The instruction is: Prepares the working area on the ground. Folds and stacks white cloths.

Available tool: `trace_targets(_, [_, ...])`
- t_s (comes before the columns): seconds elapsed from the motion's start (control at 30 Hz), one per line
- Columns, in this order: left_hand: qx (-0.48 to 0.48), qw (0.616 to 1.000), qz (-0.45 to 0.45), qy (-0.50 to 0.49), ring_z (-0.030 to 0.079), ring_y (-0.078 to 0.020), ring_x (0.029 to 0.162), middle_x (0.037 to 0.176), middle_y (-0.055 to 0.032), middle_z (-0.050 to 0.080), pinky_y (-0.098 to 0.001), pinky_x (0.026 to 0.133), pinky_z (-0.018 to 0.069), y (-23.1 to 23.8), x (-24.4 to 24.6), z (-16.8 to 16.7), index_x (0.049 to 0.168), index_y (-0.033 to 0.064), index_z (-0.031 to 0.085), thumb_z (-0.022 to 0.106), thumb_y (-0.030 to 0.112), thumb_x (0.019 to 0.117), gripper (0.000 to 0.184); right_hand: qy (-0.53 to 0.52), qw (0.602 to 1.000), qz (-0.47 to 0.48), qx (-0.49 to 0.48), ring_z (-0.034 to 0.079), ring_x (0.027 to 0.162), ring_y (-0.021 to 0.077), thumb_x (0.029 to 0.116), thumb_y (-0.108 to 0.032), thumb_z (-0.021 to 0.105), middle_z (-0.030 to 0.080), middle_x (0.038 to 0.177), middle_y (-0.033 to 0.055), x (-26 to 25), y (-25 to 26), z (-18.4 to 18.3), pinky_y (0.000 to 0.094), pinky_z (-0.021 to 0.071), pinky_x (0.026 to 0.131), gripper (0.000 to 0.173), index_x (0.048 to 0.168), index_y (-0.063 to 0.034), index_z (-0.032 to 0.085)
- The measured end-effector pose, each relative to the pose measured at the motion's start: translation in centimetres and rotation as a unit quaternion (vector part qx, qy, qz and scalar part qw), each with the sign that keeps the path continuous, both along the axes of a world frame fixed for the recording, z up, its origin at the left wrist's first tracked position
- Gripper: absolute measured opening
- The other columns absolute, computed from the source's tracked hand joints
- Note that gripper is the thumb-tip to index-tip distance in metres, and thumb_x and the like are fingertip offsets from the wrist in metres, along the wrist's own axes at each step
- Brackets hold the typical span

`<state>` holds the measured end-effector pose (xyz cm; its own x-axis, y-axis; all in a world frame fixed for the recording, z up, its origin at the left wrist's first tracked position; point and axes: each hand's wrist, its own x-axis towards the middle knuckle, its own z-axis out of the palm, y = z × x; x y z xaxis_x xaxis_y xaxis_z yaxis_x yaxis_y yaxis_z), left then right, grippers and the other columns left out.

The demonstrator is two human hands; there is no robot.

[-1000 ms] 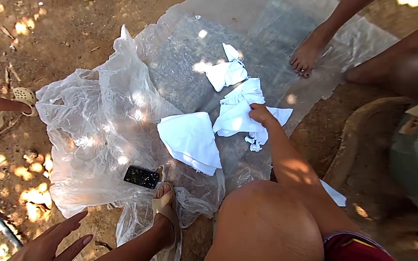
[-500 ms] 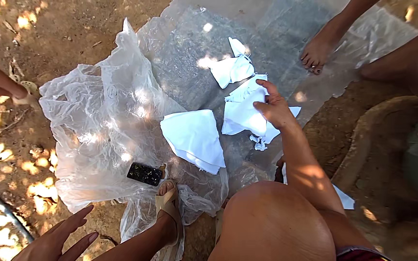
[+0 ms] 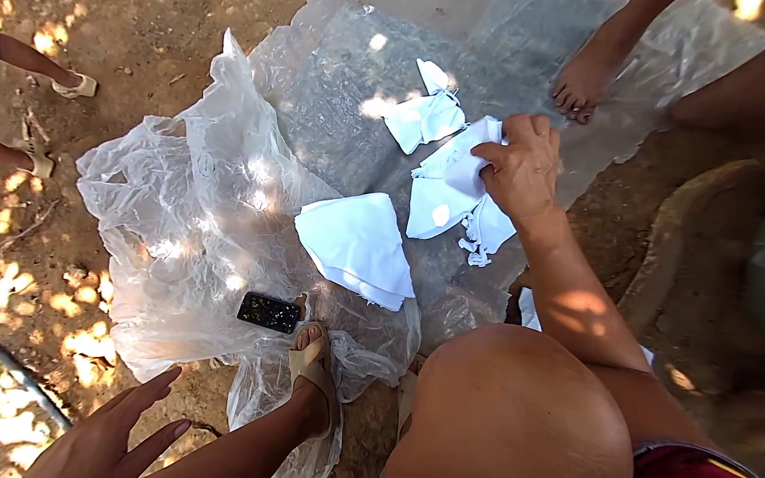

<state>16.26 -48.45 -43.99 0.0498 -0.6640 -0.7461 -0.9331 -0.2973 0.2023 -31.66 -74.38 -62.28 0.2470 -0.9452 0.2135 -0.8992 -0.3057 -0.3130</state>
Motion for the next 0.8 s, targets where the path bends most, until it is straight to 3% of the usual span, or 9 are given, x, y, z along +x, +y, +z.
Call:
trace_targets(0.1, [-0.001,1.0,-0.001,0.0,0.065,-0.0488,0.114,0.128,-0.0318,0.064,-0.066,0.098,0.0484,0.1,-0.2,0.1,0.146,-0.0041,0.051,0.071,0.028,0.0971,0.062,0.005,1.0,0.009,0.017,0.038,0.143,0.0514,0.0901,-0.011,0.067,0.051,0.149,0.026,0.1,-0.5,1.3,0.0722,0.0308,0.108,0.014,0.099,-0.0039,0.076])
trace_targets(0.13, [0.0,1.0,0.001,-0.003,0.065,-0.0483,0.115,0.129,-0.0315,0.064,-0.0658,0.099,0.0483,0.2,-0.2,0.2,0.147,-0.0035,0.051,0.07,0.029,0.0977,0.062,-0.001,0.999,-0.005,0.053,0.04,0.143,0.0503,0.0914,-0.014,0.068,0.051,0.149,0.0255,0.1,-0.6,1.8,0.0721,0.0309,0.108,0.018,0.102,-0.0011,0.075])
trace_targets(0.23, [0.001,1.0,0.008,-0.008,0.064,-0.048,0.117,0.13,-0.0307,0.064,-0.066,0.1,0.0475,0.5,-0.2,0.3,0.147,-0.0029,0.05,0.069,0.031,0.0986,0.062,-0.048,0.976,-0.068,0.199,0.064,0.109,0.054,0.1011,-0.024,0.063,0.067,0.113,0.0315,-0.1,-0.3,2.7,0.0739,0.0454,0.089,0.033,0.12,0.0033,0.065])
trace_targets(0.33, [-0.016,1.0,-0.013,0.012,0.065,-0.0481,0.115,0.128,-0.0292,0.065,-0.0672,0.098,0.0483,0.1,-0.5,-0.7,0.146,-0.002,0.052,0.068,0.033,0.0984,0.061,-0.177,0.942,-0.126,0.256,0.067,0.105,0.049,0.1023,-0.02,0.06,0.065,0.12,0.0322,-1.0,1.4,2.3,0.0686,0.0497,0.089,0.057,0.154,-0.0051,0.041])
trace_targets(0.43, [-0.062,0.99,-0.095,0.078,0.068,-0.0436,0.112,0.127,-0.0223,0.068,-0.0665,0.092,0.0523,-2.2,-4.9,-2.9,0.143,0.0055,0.058,0.07,0.033,0.0949,0.056,-0.301,0.903,-0.142,0.272,0.069,0.079,0.0269,0.1032,-0.01,0.051,0.065,0.124,0.0213,-1.4,3.7,1.7,0.0479,0.0578,0.064,0.068,0.164,-0.0208,0.022])
trace_targets(0.5, [-0.117,0.965,-0.161,0.171,0.068,-0.0379,0.112,0.128,-0.0189,0.067,-0.059,0.092,0.0553,-5.9,-10.7,-5.1,0.143,0.0084,0.059,0.069,0.033,0.0948,0.055,-0.318,0.899,-0.112,0.28,0.067,0.079,0.0227,0.1049,-0.009,0.045,0.066,0.124,0.0174,-1.6,5.1,2.2,0.0443,0.056,0.064,0.051,0.155,-0.0191,0.043])
trace_targets(0.57, [-0.182,0.932,-0.19,0.249,0.065,-0.0333,0.119,0.132,-0.018,0.066,-0.0533,0.099,0.0536,-10.9,-16.6,-9.1,0.139,0.0046,0.061,0.069,0.031,0.0974,0.05,-0.318,0.903,-0.091,0.273,0.061,0.066,0.0173,0.1074,-0.01,0.041,0.069,0.103,0.0123,-2.2,6.5,2.6,0.0372,0.0506,0.054,0.033,0.127,-0.0141,0.068])
trace_targets(0.63, [-0.282,0.897,-0.18,0.289,0.062,-0.0308,0.126,0.134,-0.0173,0.065,-0.0486,0.107,0.0507,-15.0,-21.6,-13.9,0.131,0.0017,0.065,0.072,0.024,0.0957,0.042,-0.331,0.898,-0.082,0.28,0.059,0.064,0.0139,0.1076,-0.011,0.038,0.068,0.097,0.0088,-2.6,6.9,3.2,0.0331,0.0501,0.053,0.034,0.117,-0.0123,0.071])
trace_targets(0.8, [-0.417,0.826,-0.037,0.378,0.054,-0.0341,0.134,0.142,-0.0233,0.056,-0.0472,0.111,0.0474,-17.7,-30.6,-21.3,0.122,-0.0022,0.063,0.081,0.012,0.0837,0.045,-0.428,0.857,-0.116,0.264,0.064,0.064,0.0065,0.1035,-0.007,0.044,0.069,0.094,0.004,-1.5,6.2,4.5,0.0242,0.055,0.053,0.029,0.121,-0.0056,0.068])
